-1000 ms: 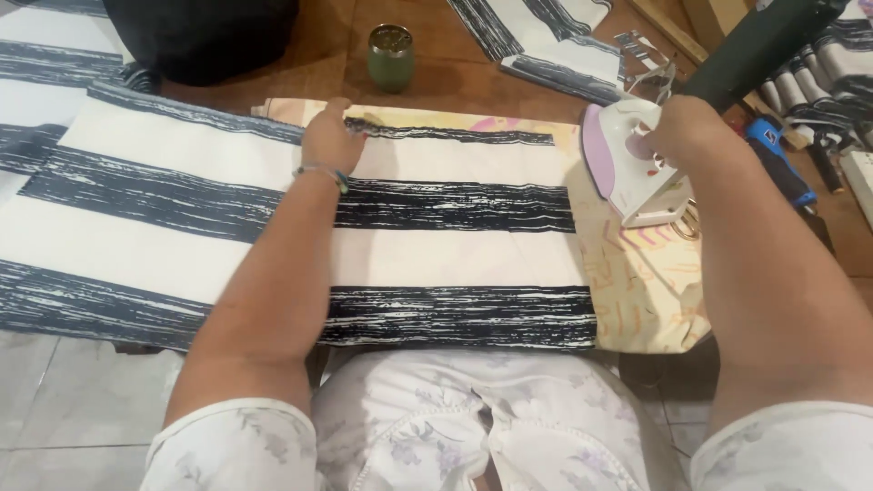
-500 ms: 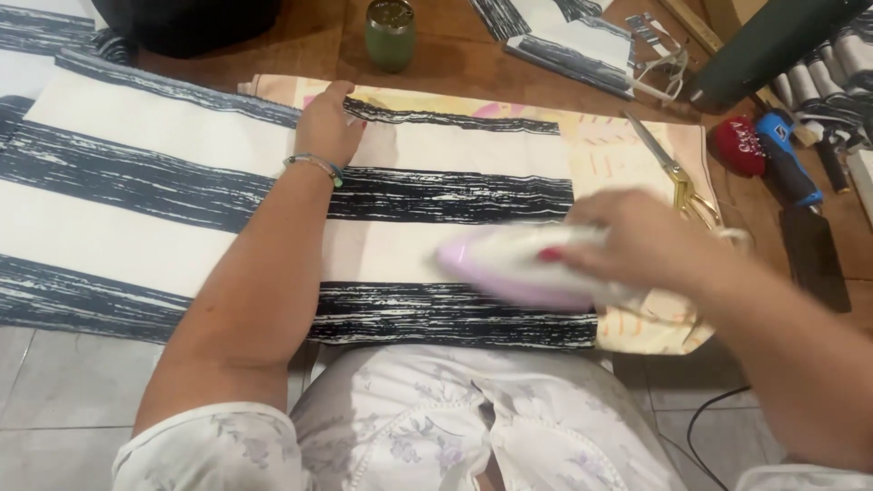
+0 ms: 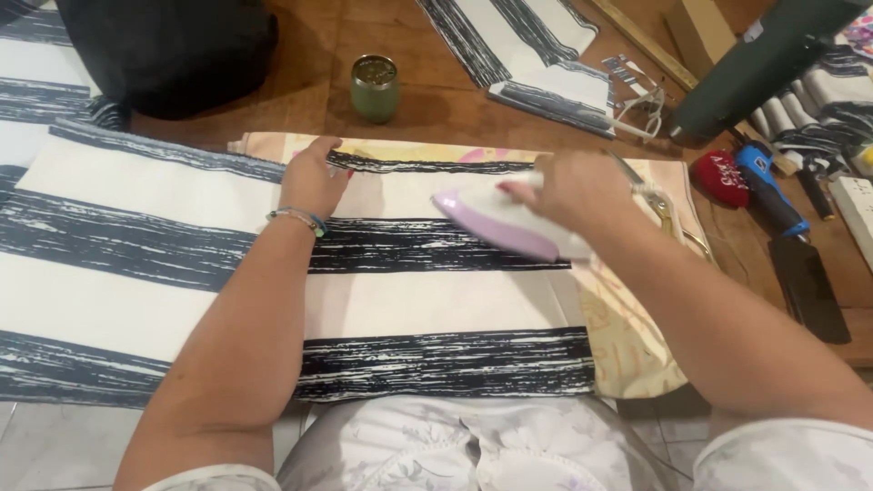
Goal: Ironing and folding striped fabric pieces on a padded workstation
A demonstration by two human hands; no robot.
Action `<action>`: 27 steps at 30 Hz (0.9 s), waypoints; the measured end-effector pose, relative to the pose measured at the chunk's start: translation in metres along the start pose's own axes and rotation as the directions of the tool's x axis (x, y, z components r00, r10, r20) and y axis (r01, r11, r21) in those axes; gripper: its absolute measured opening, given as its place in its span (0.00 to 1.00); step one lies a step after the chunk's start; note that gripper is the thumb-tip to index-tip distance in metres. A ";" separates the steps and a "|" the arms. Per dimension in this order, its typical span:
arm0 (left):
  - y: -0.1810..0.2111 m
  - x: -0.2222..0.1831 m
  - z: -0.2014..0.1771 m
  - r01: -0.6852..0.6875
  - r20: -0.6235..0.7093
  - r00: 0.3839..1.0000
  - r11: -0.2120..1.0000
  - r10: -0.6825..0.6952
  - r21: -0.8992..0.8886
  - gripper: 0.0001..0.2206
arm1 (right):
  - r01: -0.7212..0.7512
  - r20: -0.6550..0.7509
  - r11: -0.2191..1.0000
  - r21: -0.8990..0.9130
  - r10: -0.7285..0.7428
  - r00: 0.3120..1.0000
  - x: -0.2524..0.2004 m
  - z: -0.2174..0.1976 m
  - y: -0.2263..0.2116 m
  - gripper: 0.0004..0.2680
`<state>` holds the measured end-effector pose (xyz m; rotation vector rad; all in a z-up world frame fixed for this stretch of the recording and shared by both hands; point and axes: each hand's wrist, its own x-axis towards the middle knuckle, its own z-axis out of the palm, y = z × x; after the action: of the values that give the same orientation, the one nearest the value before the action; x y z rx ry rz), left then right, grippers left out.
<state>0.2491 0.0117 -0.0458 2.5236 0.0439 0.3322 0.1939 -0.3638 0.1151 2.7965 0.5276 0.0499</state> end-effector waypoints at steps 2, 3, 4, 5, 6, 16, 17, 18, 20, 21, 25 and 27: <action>-0.006 0.001 0.002 0.018 0.003 1.000 1.000 -0.018 -0.007 0.23 | -0.009 -0.037 1.000 -0.022 0.008 0.999 0.027 0.012 0.011 0.28; -0.009 0.003 0.004 0.003 -0.017 1.000 1.000 -0.004 -0.026 0.21 | -0.019 -0.072 0.999 -0.038 0.016 0.997 0.040 0.018 0.016 0.28; -0.013 0.005 0.006 -0.012 -0.037 0.999 0.999 0.010 -0.045 0.20 | -0.029 -0.108 0.998 -0.053 0.023 0.994 0.052 0.024 0.021 0.28; -0.015 0.006 0.009 -0.004 -0.038 0.999 0.999 0.002 -0.044 0.20 | -0.020 -0.107 0.998 -0.053 0.015 0.994 0.060 0.024 0.024 0.28; -0.017 0.008 0.012 -0.004 -0.047 0.999 0.999 0.003 -0.036 0.19 | -0.008 -0.124 1.000 -0.012 0.006 0.992 0.068 0.022 0.026 0.28; 0.008 0.004 -0.011 0.164 -0.092 0.980 0.981 -0.174 -0.106 0.04 | 0.061 0.123 0.998 0.024 -0.063 0.990 0.102 -0.019 -0.022 0.29; 0.006 0.005 -0.011 0.170 -0.096 0.979 0.980 -0.180 -0.107 0.04 | 0.067 0.122 0.997 0.022 -0.069 0.990 0.108 -0.020 -0.032 0.29; 0.004 0.006 -0.010 0.139 -0.104 0.984 0.989 -0.144 -0.056 0.05 | 0.071 0.112 0.997 0.015 -0.072 0.991 0.113 -0.021 -0.042 0.31; -0.003 0.009 -0.010 0.119 -0.112 0.987 0.993 -0.118 -0.003 0.06 | 0.084 0.103 0.996 0.009 -0.085 0.991 0.123 -0.025 -0.063 0.32; -0.006 0.010 -0.011 0.110 -0.136 0.985 0.993 -0.102 0.047 0.09 | 0.127 0.080 0.992 0.025 -0.129 0.988 0.126 -0.027 -0.073 0.32; -0.005 0.003 -0.047 0.164 -0.213 0.962 0.985 -0.173 -0.060 0.09 | 0.154 0.054 0.988 0.024 -0.155 0.986 0.135 -0.044 -0.119 0.33; -0.016 0.002 -0.047 0.151 -0.289 0.944 0.987 -0.161 -0.058 0.07 | 0.169 0.037 0.983 0.068 -0.171 0.985 0.142 -0.051 -0.138 0.31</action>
<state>0.2406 0.0513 -0.0170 2.3969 0.3495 0.6342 0.2734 -0.1753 0.1209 2.7956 0.7679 -0.0647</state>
